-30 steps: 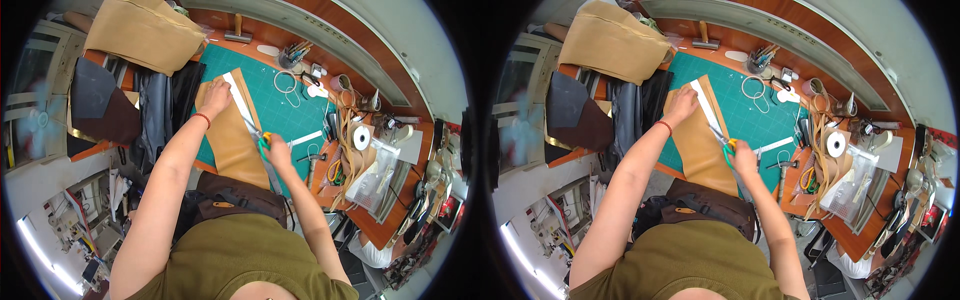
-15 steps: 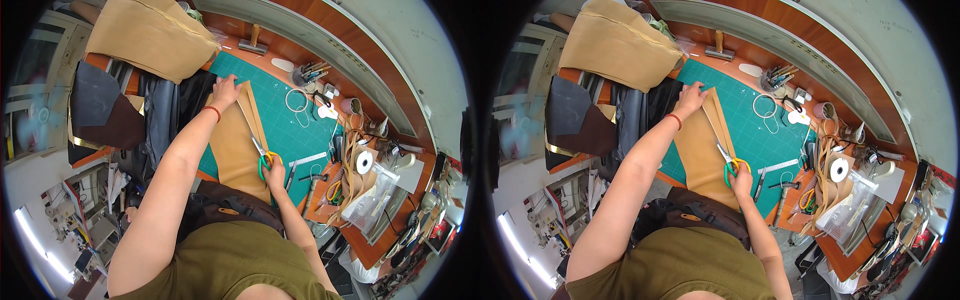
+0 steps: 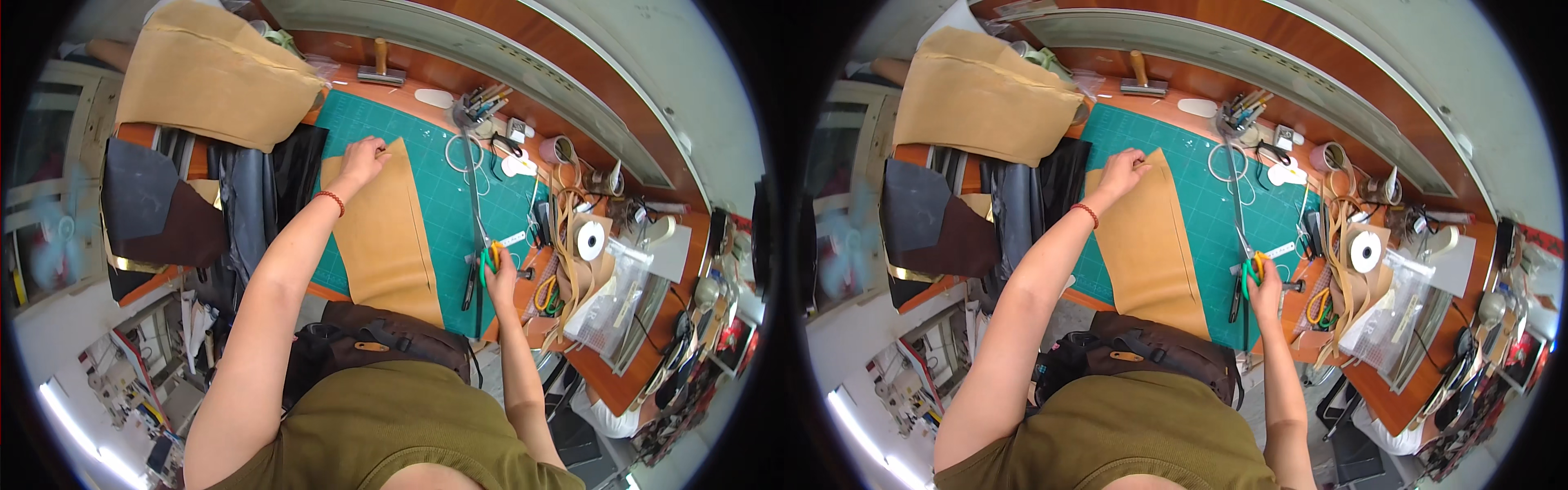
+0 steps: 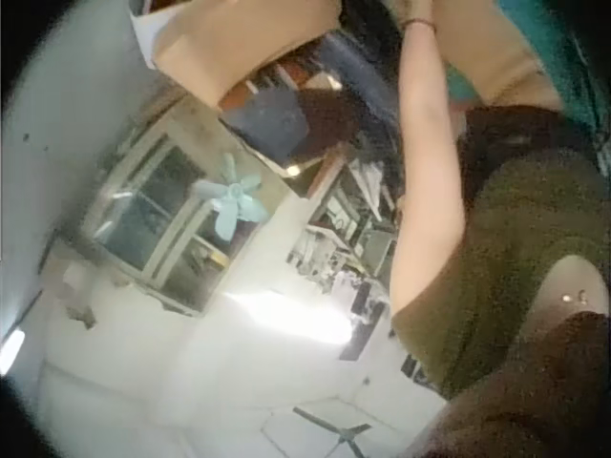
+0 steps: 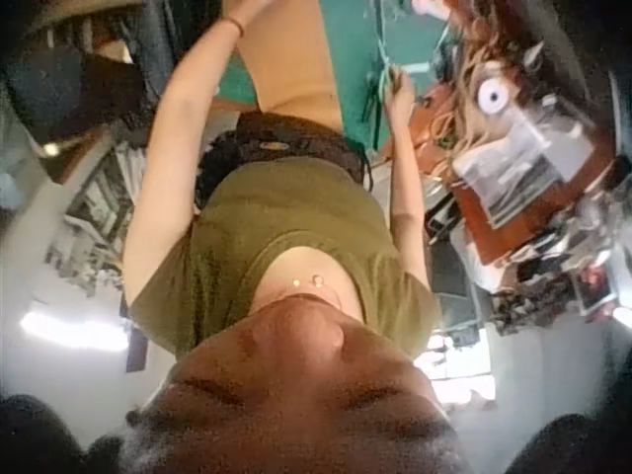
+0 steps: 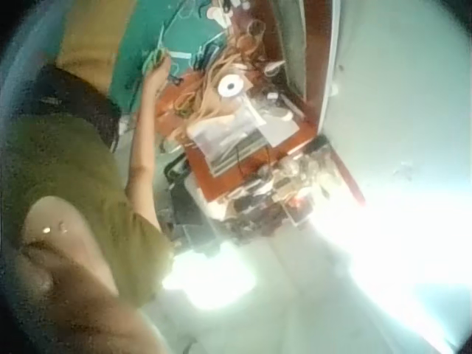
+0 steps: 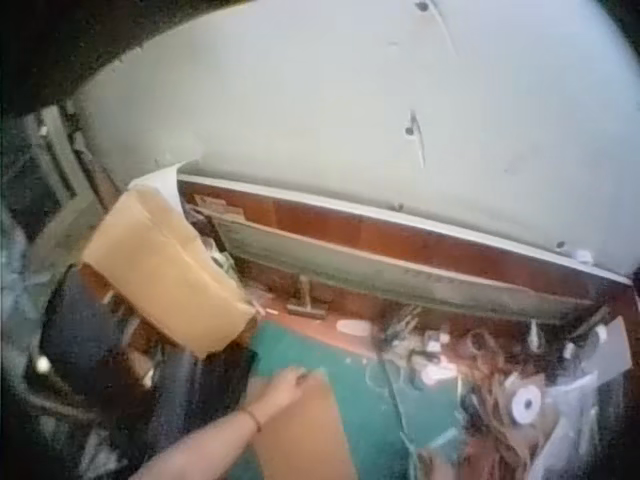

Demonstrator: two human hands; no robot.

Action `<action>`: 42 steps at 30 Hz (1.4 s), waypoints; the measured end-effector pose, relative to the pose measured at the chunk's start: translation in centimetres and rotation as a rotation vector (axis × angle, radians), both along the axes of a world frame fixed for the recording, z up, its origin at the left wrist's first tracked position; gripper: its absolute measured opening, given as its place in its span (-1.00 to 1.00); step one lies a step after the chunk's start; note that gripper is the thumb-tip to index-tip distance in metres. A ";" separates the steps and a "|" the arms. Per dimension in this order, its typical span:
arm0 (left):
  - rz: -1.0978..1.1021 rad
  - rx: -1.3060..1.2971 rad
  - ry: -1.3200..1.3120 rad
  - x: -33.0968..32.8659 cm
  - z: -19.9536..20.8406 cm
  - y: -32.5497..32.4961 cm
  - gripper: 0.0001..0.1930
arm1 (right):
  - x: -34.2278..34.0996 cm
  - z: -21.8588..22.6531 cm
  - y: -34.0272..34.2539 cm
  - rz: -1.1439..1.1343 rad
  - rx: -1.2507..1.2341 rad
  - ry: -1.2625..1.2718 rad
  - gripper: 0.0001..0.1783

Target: The person uses a metal ruler and a utility knife to cut straight strips from a large sheet of tan leather on a green cutting mat. They repeatedly measure, mark, and slice the material, occasionally using scissors to trim the edges of the cut strips. The person also handles a clear plastic sheet and a small piece of leather during the process.

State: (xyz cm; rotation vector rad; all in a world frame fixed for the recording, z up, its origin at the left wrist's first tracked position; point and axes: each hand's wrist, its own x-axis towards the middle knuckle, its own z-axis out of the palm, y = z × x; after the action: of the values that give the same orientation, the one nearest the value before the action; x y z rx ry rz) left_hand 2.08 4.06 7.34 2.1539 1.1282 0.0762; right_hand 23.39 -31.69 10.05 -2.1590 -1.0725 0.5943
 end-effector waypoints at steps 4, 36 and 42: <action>-0.069 -0.230 -0.156 0.5 2.7 -1.4 -0.82 | -1.5 5.1 3.2 -0.067 0.094 0.023 -0.56; -0.106 -0.927 -0.354 -2.4 17.2 -11.1 -0.79 | -7.7 11.2 2.8 0.348 -0.134 0.850 -0.52; -0.103 -0.910 -0.370 -2.3 18.0 -11.8 -0.81 | -8.0 11.7 2.2 0.293 -0.157 0.806 -0.53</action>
State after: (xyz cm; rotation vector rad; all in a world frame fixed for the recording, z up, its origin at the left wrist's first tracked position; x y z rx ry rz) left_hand -0.17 -7.77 25.30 1.3036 0.6418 -0.0740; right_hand 15.38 -29.48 21.75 -1.6104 -0.8879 1.5571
